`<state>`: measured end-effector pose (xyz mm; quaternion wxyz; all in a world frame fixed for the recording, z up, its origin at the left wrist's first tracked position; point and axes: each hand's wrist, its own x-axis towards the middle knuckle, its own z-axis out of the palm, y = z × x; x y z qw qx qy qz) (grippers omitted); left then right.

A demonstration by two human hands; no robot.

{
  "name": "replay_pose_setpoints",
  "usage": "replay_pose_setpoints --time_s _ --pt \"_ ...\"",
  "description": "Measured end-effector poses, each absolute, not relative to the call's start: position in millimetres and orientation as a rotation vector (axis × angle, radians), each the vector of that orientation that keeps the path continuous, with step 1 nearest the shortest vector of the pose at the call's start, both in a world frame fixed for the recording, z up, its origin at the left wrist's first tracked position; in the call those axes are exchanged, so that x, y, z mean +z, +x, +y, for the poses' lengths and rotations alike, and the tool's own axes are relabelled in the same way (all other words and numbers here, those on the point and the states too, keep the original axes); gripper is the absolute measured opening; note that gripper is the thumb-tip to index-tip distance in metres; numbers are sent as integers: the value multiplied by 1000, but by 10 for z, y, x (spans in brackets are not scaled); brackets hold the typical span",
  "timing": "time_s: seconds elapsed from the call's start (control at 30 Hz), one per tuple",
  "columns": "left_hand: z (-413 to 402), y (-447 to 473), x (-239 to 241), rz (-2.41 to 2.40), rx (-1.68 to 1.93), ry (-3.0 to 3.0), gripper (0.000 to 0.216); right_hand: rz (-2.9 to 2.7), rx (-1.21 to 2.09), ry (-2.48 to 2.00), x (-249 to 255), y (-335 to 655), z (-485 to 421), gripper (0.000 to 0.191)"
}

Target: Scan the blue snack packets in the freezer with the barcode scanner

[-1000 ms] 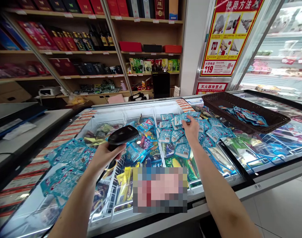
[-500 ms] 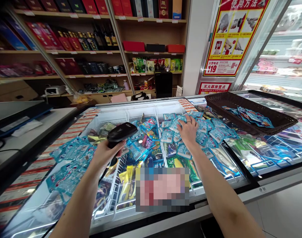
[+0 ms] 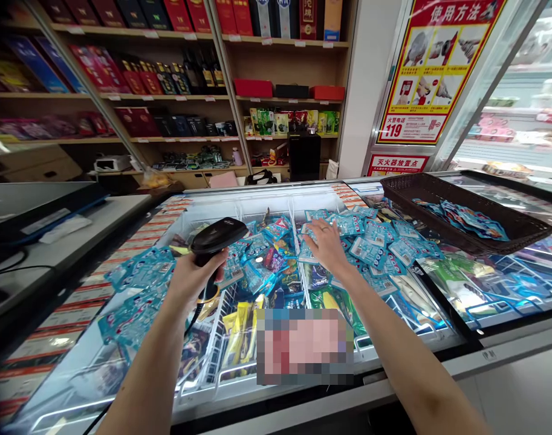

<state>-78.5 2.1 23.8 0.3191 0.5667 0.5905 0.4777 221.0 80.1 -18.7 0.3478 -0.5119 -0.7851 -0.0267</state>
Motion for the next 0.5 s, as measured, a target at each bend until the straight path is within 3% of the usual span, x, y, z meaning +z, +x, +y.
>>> replay_pose_setpoints --time_s 0.27,0.5 --pt "-2 -956 258 1617 1491 1320 28 -2517 306 -960 7 1365 843 50" --pt "25 -1103 252 1694 1589 1160 30 -2728 483 -973 -35 657 964 78"
